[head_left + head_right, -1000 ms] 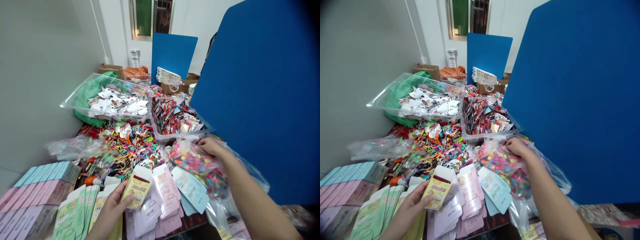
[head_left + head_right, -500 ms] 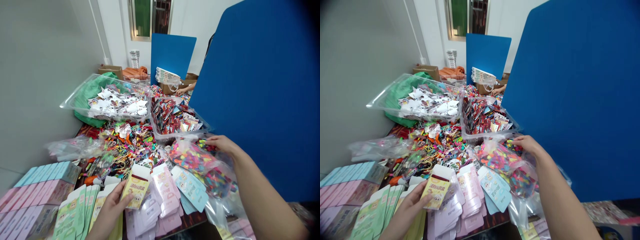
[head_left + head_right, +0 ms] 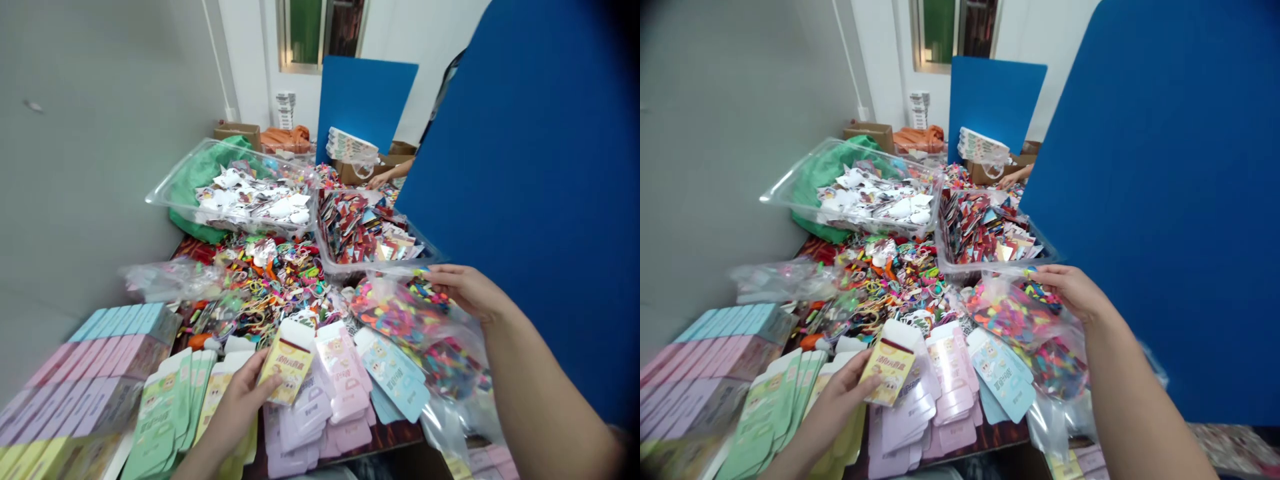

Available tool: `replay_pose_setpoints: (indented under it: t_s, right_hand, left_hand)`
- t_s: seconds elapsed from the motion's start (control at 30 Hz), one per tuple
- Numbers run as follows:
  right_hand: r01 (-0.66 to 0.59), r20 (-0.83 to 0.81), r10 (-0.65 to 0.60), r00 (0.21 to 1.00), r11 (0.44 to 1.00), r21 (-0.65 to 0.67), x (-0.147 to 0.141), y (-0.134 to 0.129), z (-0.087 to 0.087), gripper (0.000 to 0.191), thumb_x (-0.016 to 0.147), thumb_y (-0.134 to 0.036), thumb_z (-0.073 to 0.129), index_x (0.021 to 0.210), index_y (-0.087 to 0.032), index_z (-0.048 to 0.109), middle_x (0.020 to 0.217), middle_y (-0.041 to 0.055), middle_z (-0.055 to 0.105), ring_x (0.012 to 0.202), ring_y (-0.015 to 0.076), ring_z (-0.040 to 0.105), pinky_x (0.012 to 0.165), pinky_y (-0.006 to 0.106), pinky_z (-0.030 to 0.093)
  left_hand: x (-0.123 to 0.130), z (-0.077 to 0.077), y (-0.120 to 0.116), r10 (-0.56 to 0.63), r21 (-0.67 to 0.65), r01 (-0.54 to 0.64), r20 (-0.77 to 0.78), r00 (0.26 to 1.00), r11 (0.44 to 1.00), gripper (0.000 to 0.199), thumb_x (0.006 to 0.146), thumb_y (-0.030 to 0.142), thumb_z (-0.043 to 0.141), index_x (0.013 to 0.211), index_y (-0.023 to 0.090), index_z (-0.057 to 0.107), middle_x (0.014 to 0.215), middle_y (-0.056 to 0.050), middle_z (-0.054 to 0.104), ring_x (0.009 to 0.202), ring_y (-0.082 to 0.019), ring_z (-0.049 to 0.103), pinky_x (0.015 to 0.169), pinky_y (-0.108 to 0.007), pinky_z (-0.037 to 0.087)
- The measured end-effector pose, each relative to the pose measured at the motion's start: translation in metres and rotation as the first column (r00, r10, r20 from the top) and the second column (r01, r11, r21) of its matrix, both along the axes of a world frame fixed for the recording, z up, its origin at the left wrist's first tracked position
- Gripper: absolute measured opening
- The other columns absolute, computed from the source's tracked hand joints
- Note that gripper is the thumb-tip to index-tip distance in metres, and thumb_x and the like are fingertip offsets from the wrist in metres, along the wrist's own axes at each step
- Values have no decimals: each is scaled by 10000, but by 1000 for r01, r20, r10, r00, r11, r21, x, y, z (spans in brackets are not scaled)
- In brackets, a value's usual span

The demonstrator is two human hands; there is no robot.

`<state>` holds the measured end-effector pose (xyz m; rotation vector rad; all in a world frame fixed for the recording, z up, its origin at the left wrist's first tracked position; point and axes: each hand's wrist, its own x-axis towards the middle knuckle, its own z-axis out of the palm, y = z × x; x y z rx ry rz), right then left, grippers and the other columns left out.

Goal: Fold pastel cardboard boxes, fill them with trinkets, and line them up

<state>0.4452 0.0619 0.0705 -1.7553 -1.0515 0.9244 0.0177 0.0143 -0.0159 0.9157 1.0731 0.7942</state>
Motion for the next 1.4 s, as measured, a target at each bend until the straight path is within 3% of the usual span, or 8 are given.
replay_pose_setpoints:
  t_s: [0.2,0.4,0.67,0.87,1.1,1.17,1.3,1.4]
  right_hand:
    - [-288,-231,297,926,955,75,-119,-13,10,339,527,-509,856,649,-218,732,1086,74,699,972,261,625,837,354,490]
    - [-585,23,585,811,807,83,-203,-19,-18,240,674,-462,741,664,-223,749,1114,88,671,1053,273,596,959,426,421]
    - [-782,183,769,613,623,0,-209,-13,-18,186,771,-384,642,835,-272,776,1254,69,592,1179,281,523,1029,442,355]
    - [-930,111,940,323,337,-148,-212,-7,-19,279,885,-331,522,814,-270,785,952,52,613,913,195,579,827,311,451]
    - [-913,-78,912,402,394,-105,-228,7,-31,257,750,-471,698,744,-221,759,1085,58,588,951,202,602,859,317,477]
    - [-930,-92,929,357,345,-123,-233,7,-30,268,732,-484,722,737,-218,761,1166,67,579,1034,223,594,929,339,453]
    - [-980,-149,979,139,114,-165,-234,11,-24,248,822,-465,654,941,-293,787,1285,55,583,1268,248,478,1040,366,380]
    - [-971,-136,966,219,203,-124,-231,27,-25,300,812,-497,650,983,-288,780,1311,62,595,1226,260,528,1004,380,420]
  left_hand:
    - [11,4,-2,-79,48,75,98,992,996,475,749,319,763,1183,195,615,1167,-74,698,1015,-251,653,831,-322,529]
    - [10,7,-8,-120,67,109,180,976,992,499,765,275,747,1232,197,592,1158,-69,691,1017,-237,642,862,-330,504]
    - [-1,11,-13,-93,-18,97,157,983,995,551,726,346,765,1214,181,571,1045,-62,663,794,-186,634,547,-232,490]
    - [3,13,-14,-131,22,129,155,979,991,519,711,356,779,1165,178,600,988,-38,630,748,-143,591,610,-234,467]
    - [-2,6,-10,-153,-27,165,247,957,986,527,704,426,790,1133,156,645,950,-52,655,746,-141,594,679,-249,440]
    - [-9,4,-11,-147,-87,183,317,937,979,526,676,420,816,1099,146,666,926,-55,663,728,-133,597,687,-246,440]
    - [-22,3,-17,-177,-129,240,375,910,962,511,653,382,847,1079,156,677,951,-56,678,764,-133,621,740,-253,456]
    - [-30,3,-19,-165,-131,226,366,916,965,516,653,363,850,1091,164,664,1037,-72,685,888,-175,643,826,-289,461]
